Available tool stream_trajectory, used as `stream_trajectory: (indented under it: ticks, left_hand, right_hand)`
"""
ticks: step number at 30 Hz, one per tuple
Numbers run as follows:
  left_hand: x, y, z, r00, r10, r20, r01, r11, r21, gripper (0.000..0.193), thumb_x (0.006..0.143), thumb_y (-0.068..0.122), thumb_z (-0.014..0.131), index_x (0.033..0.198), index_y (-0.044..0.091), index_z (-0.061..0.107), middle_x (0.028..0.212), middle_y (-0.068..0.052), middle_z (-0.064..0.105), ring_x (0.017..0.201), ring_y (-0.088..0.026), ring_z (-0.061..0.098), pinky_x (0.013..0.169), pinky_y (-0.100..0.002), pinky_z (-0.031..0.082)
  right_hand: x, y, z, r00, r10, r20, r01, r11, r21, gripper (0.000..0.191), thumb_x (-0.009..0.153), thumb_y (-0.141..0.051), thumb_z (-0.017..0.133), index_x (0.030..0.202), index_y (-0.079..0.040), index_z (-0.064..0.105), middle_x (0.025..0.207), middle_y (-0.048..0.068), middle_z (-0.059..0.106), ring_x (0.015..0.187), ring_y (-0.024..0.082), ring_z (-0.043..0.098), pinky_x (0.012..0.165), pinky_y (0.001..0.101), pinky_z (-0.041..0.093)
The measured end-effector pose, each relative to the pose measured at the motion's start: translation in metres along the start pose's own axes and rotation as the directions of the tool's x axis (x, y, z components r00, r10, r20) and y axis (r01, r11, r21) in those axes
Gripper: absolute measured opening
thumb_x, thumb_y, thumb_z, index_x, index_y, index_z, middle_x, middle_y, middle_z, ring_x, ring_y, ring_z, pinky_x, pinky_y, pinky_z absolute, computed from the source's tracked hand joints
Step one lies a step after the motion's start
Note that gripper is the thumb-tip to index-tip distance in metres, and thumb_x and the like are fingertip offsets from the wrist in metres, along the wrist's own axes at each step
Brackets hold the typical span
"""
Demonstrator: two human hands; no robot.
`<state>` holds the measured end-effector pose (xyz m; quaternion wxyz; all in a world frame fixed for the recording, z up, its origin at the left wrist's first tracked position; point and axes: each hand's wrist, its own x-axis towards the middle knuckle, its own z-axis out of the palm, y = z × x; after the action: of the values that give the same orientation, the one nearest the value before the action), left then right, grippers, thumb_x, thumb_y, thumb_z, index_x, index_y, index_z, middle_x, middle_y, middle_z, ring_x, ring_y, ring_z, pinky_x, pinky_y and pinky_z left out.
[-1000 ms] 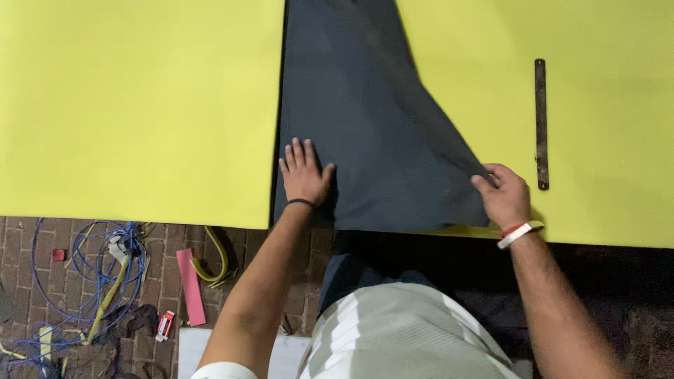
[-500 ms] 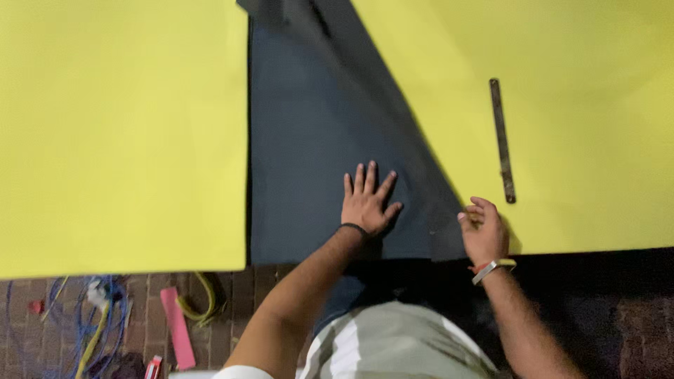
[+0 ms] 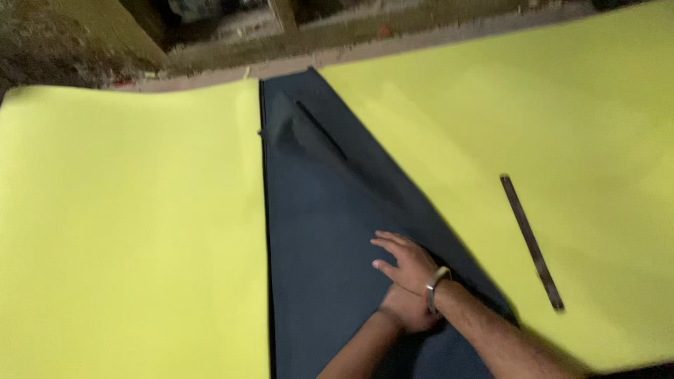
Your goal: The person uses a spray gun to apply adhesive onto a large yellow foam sheet, then lays a dark fabric sheet over the foam. They align the fabric, press and smooth it flat with both hands, and use a long blade to trim the fabric edge along the foam.
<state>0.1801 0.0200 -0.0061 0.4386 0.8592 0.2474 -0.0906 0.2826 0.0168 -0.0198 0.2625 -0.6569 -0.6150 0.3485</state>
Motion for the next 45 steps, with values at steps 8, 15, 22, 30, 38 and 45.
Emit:
stream_trajectory:
  ticks: [8,15,22,30,38,45]
  left_hand:
    - [-0.030,-0.196,-0.098,0.658,-0.484,-0.577,0.674,0.720,0.166,0.078,0.098,0.060,0.040,0.161,0.017,0.020,0.168,-0.016,0.012,0.156,-0.033,0.006,0.123,-0.054,0.003]
    - [0.064,-0.222,-0.168,0.571,-0.579,-0.581,0.740,0.670,0.059,0.071,0.100,0.050,0.036,0.161,0.018,0.019,0.170,-0.014,0.010,0.157,-0.033,0.005,0.123,-0.060,0.001]
    - [0.102,-0.223,-0.201,0.508,-0.567,-0.648,0.784,0.616,0.076,0.076,0.099,0.046,0.035,0.159,0.005,0.016,0.167,-0.019,0.008,0.154,-0.037,0.003,0.120,-0.063,0.001]
    - [0.107,-0.204,-0.226,0.648,-0.664,-0.372,0.760,0.588,0.275,0.092,0.093,0.066,0.042,0.160,0.010,0.011,0.172,-0.019,0.002,0.154,-0.040,-0.005,0.117,-0.066,-0.001]
    - [0.184,-0.198,-0.233,0.791,-0.607,-0.079,0.463,0.509,0.725,0.081,0.101,0.066,0.032,0.165,0.020,0.012,0.172,-0.015,0.007,0.156,-0.041,0.005,0.117,-0.072,0.002]
    - [0.274,-0.200,-0.229,0.807,-0.222,-0.548,0.546,0.637,0.545,0.081,0.096,0.058,0.046,0.163,0.015,0.028,0.168,-0.013,0.023,0.154,-0.039,0.018,0.119,-0.075,0.007]
  right_hand:
    - [0.074,0.099,-0.053,0.807,0.387,-0.446,-0.398,0.914,0.074,0.031,0.096,-0.026,0.067,0.125,-0.016,0.071,0.133,0.004,0.071,0.122,0.023,0.067,0.104,0.0405,0.055]
    - [0.244,0.163,-0.110,0.897,0.209,-0.390,-0.359,0.857,-0.368,0.048,0.097,-0.035,0.064,0.141,-0.016,0.060,0.156,0.008,0.049,0.144,0.028,0.044,0.119,0.0431,0.035]
    - [0.416,0.169,-0.128,0.941,0.061,-0.332,-0.242,0.806,-0.540,0.078,0.093,-0.052,0.059,0.157,-0.013,0.039,0.163,0.014,0.033,0.151,0.035,0.027,0.119,0.0538,0.020]
    - [0.482,0.153,-0.111,0.944,0.118,-0.308,-0.267,0.821,-0.505,0.051,0.099,-0.052,0.062,0.131,-0.013,0.068,0.143,0.014,0.056,0.139,0.031,0.046,0.121,0.0482,0.030]
    - [0.495,0.166,-0.104,0.953,-0.073,-0.293,-0.075,0.882,-0.464,0.052,0.096,-0.043,0.068,0.137,-0.013,0.061,0.149,0.010,0.054,0.143,0.030,0.044,0.123,0.0486,0.030]
    - [0.415,0.173,-0.143,1.000,0.022,0.020,-0.028,0.902,0.431,0.081,0.097,-0.050,0.054,0.160,-0.008,0.026,0.169,0.012,0.032,0.157,0.025,0.027,0.124,0.0445,0.025]
